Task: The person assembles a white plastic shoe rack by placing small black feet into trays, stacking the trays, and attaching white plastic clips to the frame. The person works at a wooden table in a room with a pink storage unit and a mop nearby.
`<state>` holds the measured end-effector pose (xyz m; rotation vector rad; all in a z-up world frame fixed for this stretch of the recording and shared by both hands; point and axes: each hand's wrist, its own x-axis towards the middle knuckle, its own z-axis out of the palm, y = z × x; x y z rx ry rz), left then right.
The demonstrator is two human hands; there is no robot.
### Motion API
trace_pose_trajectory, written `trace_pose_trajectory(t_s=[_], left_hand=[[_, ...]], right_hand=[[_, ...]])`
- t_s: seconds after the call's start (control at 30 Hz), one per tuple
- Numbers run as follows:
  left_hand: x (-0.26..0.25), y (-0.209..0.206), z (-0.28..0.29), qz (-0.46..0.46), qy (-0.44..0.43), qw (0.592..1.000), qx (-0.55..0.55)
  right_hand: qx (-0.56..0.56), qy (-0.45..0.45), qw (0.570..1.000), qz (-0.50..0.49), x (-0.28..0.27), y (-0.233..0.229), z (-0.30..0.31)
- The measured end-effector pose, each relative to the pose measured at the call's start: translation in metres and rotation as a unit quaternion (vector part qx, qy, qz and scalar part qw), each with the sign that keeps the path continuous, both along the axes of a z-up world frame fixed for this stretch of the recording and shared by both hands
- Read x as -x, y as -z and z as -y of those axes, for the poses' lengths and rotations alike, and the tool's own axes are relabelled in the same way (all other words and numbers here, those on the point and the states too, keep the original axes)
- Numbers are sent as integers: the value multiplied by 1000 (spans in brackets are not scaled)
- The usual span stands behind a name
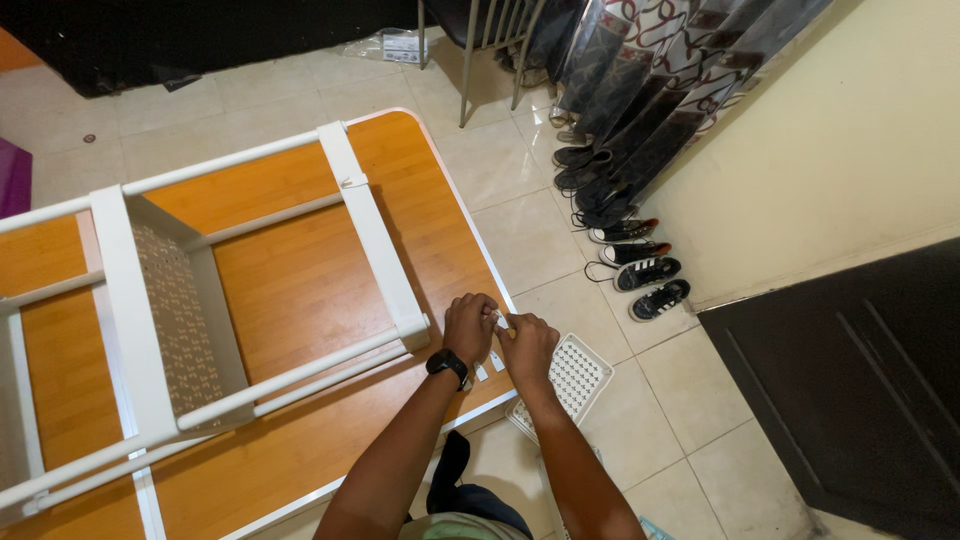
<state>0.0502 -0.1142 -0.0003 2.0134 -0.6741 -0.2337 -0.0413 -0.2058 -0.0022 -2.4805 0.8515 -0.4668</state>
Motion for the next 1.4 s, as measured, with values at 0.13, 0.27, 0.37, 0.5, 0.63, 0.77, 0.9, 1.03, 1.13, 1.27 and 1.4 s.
trace_pose_trajectory(t_s=[0.13,0.27,0.37,0.5,0.63,0.77,0.9,1.03,1.13,1.27,1.4], left_hand=[[3,0,0,-12,-24,999,20],[6,-13,2,7,-31,997,72],[12,-40,3,12,-35,994,101],[35,-100,0,16,-35,989,141],[54,-173,-11,20,-4,983,180],[41,-229,-39,109,13,972,208],[8,-256,-75,191,-26,961,197],[-40,-263,-114,235,-51,963,120],[-76,-259,-137,230,-45,969,83],[-117,-239,-150,242,-54,968,34],[-150,-211,-151,258,-52,965,10]], right_hand=[[0,14,1000,12,3,-4,1],[8,17,999,47,2,-23,1],[-25,42,997,56,1,-46,-1],[-57,48,988,136,2,-85,-1],[-122,25,964,233,-1,-128,-11],[-98,-40,948,301,-12,-173,-30],[-127,-50,939,317,-37,-206,-50],[-144,-78,931,326,-69,-216,-62],[-214,-79,926,302,-102,-205,-62],[-343,-92,885,303,-155,-172,-59],[-316,-93,901,284,-197,-141,-60]])
